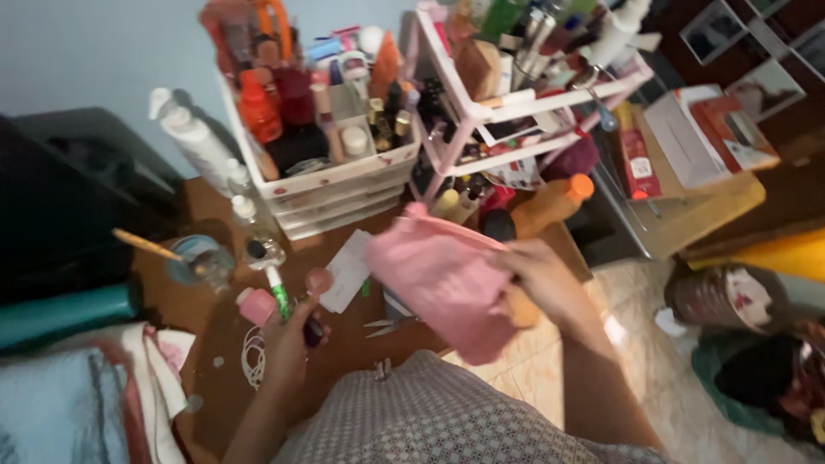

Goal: The person unpacks a black handbag and places items on a nearby desk. They remove a pink pouch, a bottle, a blue pouch, and a small green item, then set each on the desk among other cosmetics and personal items.

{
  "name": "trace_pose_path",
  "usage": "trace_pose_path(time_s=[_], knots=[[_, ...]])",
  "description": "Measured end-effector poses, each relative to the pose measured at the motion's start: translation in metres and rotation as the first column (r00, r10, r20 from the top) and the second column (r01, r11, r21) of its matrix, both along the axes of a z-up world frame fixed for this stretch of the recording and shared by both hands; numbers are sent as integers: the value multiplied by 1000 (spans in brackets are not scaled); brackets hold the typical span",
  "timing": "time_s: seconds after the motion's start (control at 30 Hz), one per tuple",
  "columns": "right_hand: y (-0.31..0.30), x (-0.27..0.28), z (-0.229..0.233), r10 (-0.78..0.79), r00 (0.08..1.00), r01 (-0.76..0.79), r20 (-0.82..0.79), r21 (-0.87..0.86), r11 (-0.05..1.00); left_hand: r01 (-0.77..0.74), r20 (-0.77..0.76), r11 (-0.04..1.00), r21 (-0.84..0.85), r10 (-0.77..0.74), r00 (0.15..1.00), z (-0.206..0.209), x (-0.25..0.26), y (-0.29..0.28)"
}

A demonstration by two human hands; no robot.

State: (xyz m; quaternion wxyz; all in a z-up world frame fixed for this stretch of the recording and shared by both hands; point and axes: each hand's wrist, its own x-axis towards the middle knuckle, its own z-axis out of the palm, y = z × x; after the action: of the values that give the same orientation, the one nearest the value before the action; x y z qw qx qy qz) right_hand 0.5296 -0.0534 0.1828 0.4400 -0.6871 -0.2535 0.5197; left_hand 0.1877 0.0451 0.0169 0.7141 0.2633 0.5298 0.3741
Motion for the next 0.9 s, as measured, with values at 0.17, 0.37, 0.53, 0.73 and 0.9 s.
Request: trace_pose_path(time_s=[0.17,0.37,0.53,0.73,0.9], knots=[[-43,34,-27,-144,956,185,255,-147,972,112,67,994,9,-113,991,5,19,16],[-33,71,-115,-184,889,273,420,-161,948,147,37,989,14,-148,988,-1,22,23],[-13,65,-179,-143,690,390,710,-198,899,122,11,992,-19,-122,993,-15,11,24],[5,47,-144,35,601,206,798,-197,959,104,-26,995,11,-103,994,-23,4,24],[52,30,-99,118,950,-215,289,332,918,73,-33,997,20,-72,997,-27,6,18]])
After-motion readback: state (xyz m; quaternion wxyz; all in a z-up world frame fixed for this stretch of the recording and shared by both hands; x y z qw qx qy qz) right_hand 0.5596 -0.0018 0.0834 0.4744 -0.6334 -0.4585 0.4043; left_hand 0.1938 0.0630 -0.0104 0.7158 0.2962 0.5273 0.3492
